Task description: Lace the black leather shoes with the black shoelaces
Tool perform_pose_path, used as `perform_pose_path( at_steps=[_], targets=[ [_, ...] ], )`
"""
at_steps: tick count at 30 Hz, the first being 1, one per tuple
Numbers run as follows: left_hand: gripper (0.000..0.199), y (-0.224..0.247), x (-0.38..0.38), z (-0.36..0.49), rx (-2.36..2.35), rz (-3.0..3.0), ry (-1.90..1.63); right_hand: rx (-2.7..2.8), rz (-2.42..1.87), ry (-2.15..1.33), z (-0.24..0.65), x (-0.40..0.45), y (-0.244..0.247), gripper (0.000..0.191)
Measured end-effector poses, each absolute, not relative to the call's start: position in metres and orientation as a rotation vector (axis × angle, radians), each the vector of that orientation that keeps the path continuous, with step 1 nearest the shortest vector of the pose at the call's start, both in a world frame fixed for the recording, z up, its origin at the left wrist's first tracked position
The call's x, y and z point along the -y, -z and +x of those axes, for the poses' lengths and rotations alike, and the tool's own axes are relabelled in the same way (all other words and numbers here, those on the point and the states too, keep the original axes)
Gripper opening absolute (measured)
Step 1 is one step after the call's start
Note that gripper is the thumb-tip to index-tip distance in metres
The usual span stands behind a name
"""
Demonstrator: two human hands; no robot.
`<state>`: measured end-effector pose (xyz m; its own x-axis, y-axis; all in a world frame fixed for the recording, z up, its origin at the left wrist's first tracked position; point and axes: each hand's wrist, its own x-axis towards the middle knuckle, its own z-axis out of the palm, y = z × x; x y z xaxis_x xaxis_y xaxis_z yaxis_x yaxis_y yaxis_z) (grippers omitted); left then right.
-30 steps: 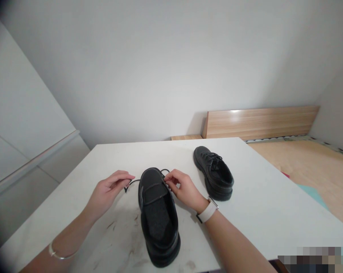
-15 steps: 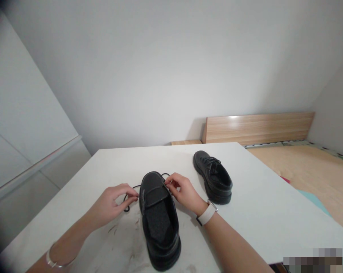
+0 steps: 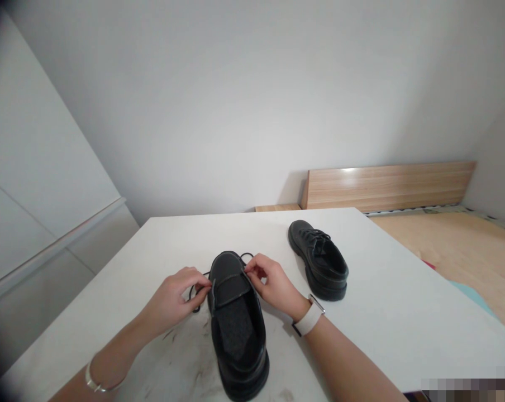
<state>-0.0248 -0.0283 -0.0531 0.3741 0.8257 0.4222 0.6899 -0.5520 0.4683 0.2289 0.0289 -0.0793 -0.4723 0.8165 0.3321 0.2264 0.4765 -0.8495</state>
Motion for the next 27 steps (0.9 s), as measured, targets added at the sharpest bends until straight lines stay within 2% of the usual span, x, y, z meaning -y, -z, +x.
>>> perform_pose_path(
  at_steps=[10,13,17,23,25,27],
  targets=[
    [0.016,0.058,0.025,-0.030,-1.297,2.430,-1.054,1.965,-0.902,-1.066,0.234,-0.027,0.071,0.018],
    [0.014,0.060,0.028,-0.027,-1.344,2.383,-1.061,2.035,-0.915,-0.987,0.236,-0.022,0.060,0.023],
    [0.023,0.060,0.031,-0.022,-1.348,2.414,-1.036,2.062,-1.005,-0.858,0.232,-0.007,0.043,0.028],
    [0.029,0.056,0.037,-0.017,-1.321,2.403,-0.998,2.084,-1.180,-0.661,0.217,0.019,0.039,0.019],
    [0.027,0.051,0.043,-0.014,-1.342,2.324,-0.946,2.104,-1.228,-0.591,0.212,0.025,0.042,0.028],
    [0.033,0.044,0.048,-0.011,-1.370,2.264,-0.892,2.131,-1.261,-0.563,0.209,0.031,0.043,0.039]
  ],
)
